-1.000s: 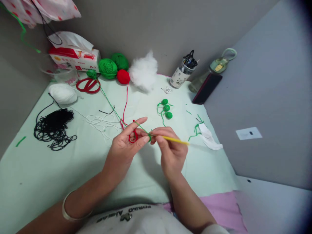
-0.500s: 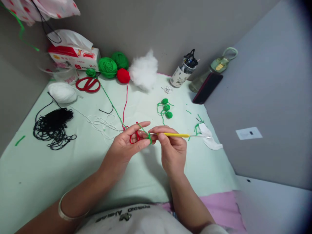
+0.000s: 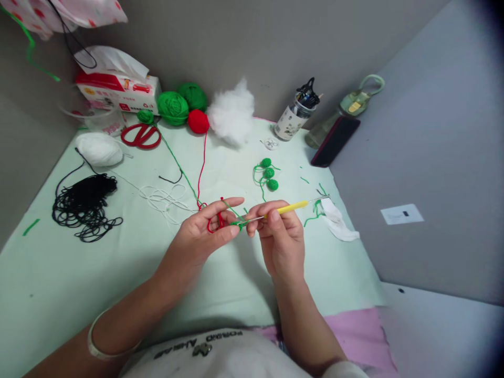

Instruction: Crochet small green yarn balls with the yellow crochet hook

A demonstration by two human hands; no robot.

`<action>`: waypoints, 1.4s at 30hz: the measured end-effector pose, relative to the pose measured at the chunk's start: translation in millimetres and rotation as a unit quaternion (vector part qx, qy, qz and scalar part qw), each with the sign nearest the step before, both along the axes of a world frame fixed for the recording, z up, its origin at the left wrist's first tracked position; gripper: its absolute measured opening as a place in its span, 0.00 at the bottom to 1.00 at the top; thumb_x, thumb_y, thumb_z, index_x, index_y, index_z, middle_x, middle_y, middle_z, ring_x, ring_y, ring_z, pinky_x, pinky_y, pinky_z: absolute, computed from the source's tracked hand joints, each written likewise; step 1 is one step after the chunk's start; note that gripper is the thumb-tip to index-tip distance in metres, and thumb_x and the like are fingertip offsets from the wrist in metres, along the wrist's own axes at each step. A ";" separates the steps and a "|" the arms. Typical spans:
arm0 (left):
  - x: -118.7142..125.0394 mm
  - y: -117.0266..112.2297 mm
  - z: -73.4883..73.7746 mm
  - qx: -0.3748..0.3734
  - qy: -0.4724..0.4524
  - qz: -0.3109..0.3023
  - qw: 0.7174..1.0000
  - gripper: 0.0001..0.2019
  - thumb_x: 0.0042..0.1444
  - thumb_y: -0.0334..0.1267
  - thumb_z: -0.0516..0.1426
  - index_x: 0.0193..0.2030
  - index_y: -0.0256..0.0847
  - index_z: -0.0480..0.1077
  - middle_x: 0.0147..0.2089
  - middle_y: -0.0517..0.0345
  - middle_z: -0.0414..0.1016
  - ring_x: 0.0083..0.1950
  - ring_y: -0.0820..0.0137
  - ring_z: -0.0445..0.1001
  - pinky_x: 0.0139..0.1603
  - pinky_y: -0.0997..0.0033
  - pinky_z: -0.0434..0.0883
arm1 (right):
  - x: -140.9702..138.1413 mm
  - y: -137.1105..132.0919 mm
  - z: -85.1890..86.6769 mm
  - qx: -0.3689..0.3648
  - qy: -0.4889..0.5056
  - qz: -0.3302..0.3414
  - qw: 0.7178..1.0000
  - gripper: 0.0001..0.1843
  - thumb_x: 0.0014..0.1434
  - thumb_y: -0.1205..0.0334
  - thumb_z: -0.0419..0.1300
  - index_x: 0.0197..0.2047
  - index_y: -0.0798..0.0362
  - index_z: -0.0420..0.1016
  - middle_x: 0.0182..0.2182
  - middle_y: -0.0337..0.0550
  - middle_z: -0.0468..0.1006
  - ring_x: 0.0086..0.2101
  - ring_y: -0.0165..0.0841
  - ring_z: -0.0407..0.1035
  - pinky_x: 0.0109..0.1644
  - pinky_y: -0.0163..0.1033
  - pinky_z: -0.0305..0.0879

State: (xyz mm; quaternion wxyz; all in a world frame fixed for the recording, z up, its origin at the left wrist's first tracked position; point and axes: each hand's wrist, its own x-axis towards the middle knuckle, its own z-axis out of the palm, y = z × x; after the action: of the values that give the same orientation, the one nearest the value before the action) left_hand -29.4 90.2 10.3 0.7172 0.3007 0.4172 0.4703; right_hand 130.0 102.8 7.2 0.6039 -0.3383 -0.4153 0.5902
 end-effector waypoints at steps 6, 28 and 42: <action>-1.1 0.0 4.1 0.002 0.035 0.011 0.999 0.16 0.56 0.36 0.68 0.51 0.55 0.83 0.36 0.64 0.71 0.39 0.74 0.68 0.44 0.76 0.67 | 3.9 -5.3 -0.2 0.064 -0.068 -0.025 0.995 0.08 0.71 0.61 0.60 0.41 0.51 0.81 0.36 0.41 0.83 0.32 0.29 0.77 0.37 0.36 0.74; -0.2 -0.9 8.8 0.073 0.233 0.055 0.968 0.17 0.55 0.35 0.66 0.52 0.55 0.82 0.33 0.66 0.76 0.35 0.71 0.66 0.42 0.68 0.63 | 1.8 -12.5 -5.6 0.326 -0.289 -0.099 0.895 0.12 0.71 0.69 0.57 0.52 0.47 0.79 0.39 0.45 0.84 0.43 0.39 0.79 0.46 0.49 0.78; 0.4 2.2 11.2 -0.084 -0.110 -0.041 0.990 0.19 0.58 0.37 0.68 0.57 0.46 0.81 0.37 0.59 0.80 0.41 0.71 0.75 0.47 0.72 0.71 | 0.6 -25.4 -14.4 0.355 -0.465 -0.172 0.792 0.26 0.64 0.72 0.63 0.57 0.31 0.80 0.44 0.42 0.85 0.42 0.41 0.80 0.42 0.47 0.79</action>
State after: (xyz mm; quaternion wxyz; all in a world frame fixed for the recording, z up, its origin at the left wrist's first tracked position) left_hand -29.0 92.4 21.6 0.7999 0.2028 0.3614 0.4340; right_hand 130.6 77.5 -7.2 0.5070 -0.3995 -0.7615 0.0584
